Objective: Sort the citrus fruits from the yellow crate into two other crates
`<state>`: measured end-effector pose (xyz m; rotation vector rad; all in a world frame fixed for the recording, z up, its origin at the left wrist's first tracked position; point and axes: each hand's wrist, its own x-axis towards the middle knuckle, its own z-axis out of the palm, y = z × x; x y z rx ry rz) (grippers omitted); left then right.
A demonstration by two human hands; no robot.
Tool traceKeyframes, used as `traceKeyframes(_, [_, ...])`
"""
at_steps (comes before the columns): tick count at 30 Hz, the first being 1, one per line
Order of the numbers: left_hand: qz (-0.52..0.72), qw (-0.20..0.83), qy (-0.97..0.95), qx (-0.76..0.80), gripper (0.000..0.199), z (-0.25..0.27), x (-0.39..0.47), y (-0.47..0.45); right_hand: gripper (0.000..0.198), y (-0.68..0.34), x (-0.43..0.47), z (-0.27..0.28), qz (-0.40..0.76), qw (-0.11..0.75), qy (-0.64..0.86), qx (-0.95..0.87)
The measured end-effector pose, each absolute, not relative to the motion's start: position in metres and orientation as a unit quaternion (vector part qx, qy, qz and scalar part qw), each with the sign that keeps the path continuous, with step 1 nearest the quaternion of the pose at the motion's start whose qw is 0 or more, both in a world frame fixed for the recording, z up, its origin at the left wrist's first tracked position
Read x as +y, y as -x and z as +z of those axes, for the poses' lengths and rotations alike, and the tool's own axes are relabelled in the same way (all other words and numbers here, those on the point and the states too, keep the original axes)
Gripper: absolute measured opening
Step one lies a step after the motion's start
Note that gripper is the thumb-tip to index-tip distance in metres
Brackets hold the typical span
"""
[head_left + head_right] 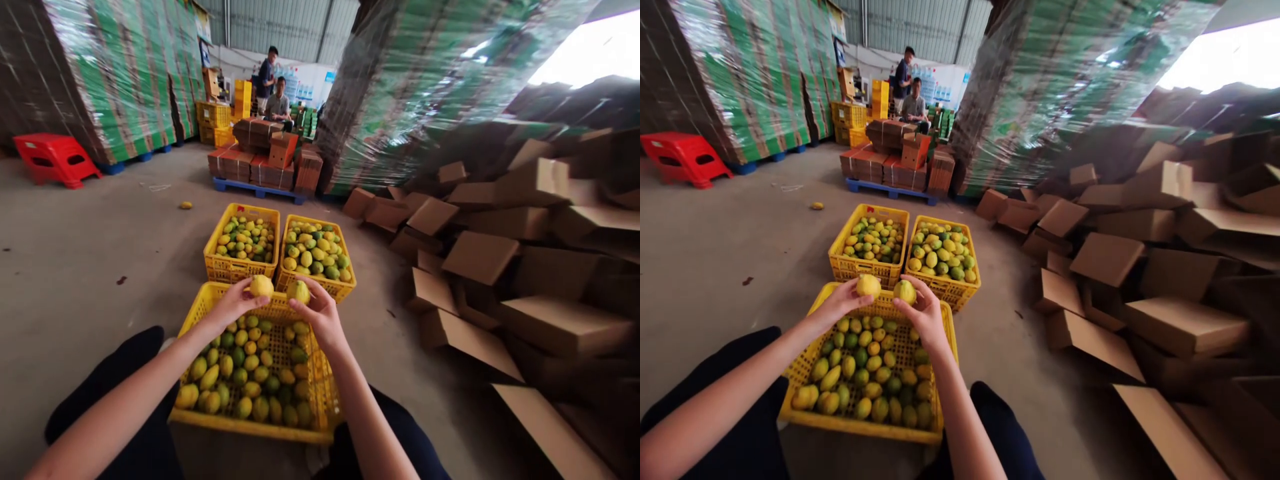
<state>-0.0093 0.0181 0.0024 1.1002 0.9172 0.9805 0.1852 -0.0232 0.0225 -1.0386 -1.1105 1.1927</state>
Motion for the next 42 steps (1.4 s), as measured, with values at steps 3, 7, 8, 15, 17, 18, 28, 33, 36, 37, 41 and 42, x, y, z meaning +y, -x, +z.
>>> traceKeyframes(3, [0.412, 0.636, -0.514, 0.402, 0.062, 0.003, 0.016, 0.006, 0.047, -0.185, -0.023, 0.022, 0.491, 0.583, 0.443, -0.472])
traceKeyframes(7, [0.423, 0.648, -0.523, 0.358, 0.057, 0.005, 0.011, 0.001, 0.045, -0.186, -0.02, 0.013, 0.438, 0.573, 0.455, -0.522])
traceKeyframes(8, [0.43, 0.65, -0.519, 0.351, 0.057, 0.005, 0.011, 0.0, 0.044, -0.186, -0.019, 0.011, 0.43, 0.568, 0.454, -0.535])
traceKeyframes(15, [0.491, 0.662, -0.449, 0.345, 0.056, 0.005, 0.016, 0.004, 0.064, -0.174, -0.019, 0.004, 0.452, 0.622, 0.417, -0.485])
traceKeyframes(17, [0.514, 0.678, -0.406, 0.332, 0.051, 0.005, 0.019, 0.006, 0.054, -0.169, -0.021, 0.004, 0.492, 0.65, 0.39, -0.429])
traceKeyframes(18, [0.518, 0.695, -0.379, 0.324, 0.046, 0.006, 0.019, 0.007, 0.043, -0.167, -0.022, 0.005, 0.515, 0.66, 0.376, -0.398])
traceKeyframes(28, [0.406, 0.848, -0.157, 0.303, 0.042, 0.014, 0.015, 0.008, 0.022, -0.169, -0.012, 0.007, 0.741, 0.533, 0.387, -0.132])
traceKeyframes(33, [0.404, 0.874, -0.151, 0.224, 0.038, 0.014, 0.013, 0.011, 0.016, -0.168, -0.013, 0.005, 0.75, 0.532, 0.36, -0.159])
traceKeyframes(36, [0.416, 0.888, -0.121, 0.157, 0.035, 0.016, 0.01, 0.012, 0.019, -0.167, -0.015, 0.005, 0.743, 0.557, 0.326, -0.175])
traceKeyframes(37, [0.422, 0.888, -0.102, 0.15, 0.034, 0.016, 0.01, 0.013, 0.021, -0.167, -0.016, 0.005, 0.743, 0.563, 0.317, -0.175])
traceKeyframes(41, [0.457, 0.873, -0.042, 0.167, 0.031, 0.017, 0.012, 0.015, 0.023, -0.164, -0.018, 0.002, 0.738, 0.584, 0.292, -0.171])
traceKeyframes(42, [0.467, 0.866, -0.044, 0.174, 0.03, 0.017, 0.013, 0.015, 0.024, -0.163, -0.018, 0.001, 0.737, 0.586, 0.289, -0.173])
